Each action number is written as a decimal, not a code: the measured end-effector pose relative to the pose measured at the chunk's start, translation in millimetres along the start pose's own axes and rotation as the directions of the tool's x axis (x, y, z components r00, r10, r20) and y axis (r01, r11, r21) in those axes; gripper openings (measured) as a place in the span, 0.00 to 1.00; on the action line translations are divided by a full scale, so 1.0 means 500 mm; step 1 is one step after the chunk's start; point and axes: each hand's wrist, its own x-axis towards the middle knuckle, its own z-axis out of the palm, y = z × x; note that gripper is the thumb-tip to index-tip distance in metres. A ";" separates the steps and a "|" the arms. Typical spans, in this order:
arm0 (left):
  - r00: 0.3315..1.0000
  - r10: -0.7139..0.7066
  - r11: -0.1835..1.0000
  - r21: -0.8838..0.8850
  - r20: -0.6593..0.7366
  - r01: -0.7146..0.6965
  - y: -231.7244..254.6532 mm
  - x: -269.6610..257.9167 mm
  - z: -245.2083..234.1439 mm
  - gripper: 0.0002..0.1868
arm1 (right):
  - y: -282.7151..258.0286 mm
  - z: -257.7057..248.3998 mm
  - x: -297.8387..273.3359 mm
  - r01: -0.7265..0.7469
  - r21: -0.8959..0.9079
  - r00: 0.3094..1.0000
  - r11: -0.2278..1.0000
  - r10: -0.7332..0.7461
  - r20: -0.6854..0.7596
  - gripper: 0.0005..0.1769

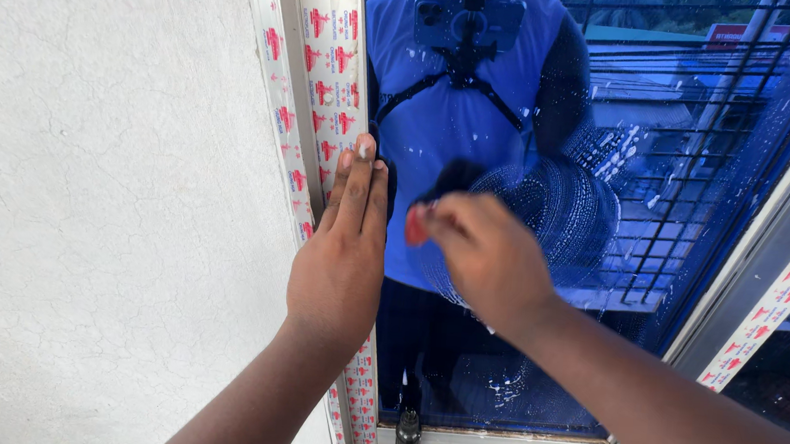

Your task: The person scrubs a window pane with a soapy sponge, then wipes the frame and glass with a cloth. They peel off protective film from the window frame and continue cleaning the edges.

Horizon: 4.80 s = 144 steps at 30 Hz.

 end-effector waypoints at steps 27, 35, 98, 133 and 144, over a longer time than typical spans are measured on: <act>0.956 -0.292 0.896 -0.357 -0.024 0.265 0.004 -0.030 -0.020 0.28 | 0.010 -0.006 0.191 0.228 -0.228 0.945 0.946 -0.271 -0.181 0.04; 0.960 -0.224 0.950 -0.181 0.168 0.253 -0.023 -0.011 -0.054 0.26 | -0.021 0.041 0.112 0.071 0.086 0.993 0.994 -0.063 -0.098 0.07; 0.998 -0.043 0.998 -0.051 -0.052 0.041 -0.047 0.252 -0.165 0.33 | 0.158 -0.228 0.610 0.254 -0.347 0.836 0.903 -0.385 -0.390 0.05; 0.992 -0.129 0.992 -0.005 0.011 0.130 -0.052 0.281 -0.153 0.30 | 0.345 -0.450 0.292 -0.324 -0.601 0.848 0.730 -0.057 -0.526 0.07; 0.987 -0.161 0.987 0.025 -0.018 0.161 -0.040 0.273 -0.144 0.31 | 0.315 -0.469 0.298 -0.305 -0.458 0.875 0.835 0.056 -0.481 0.12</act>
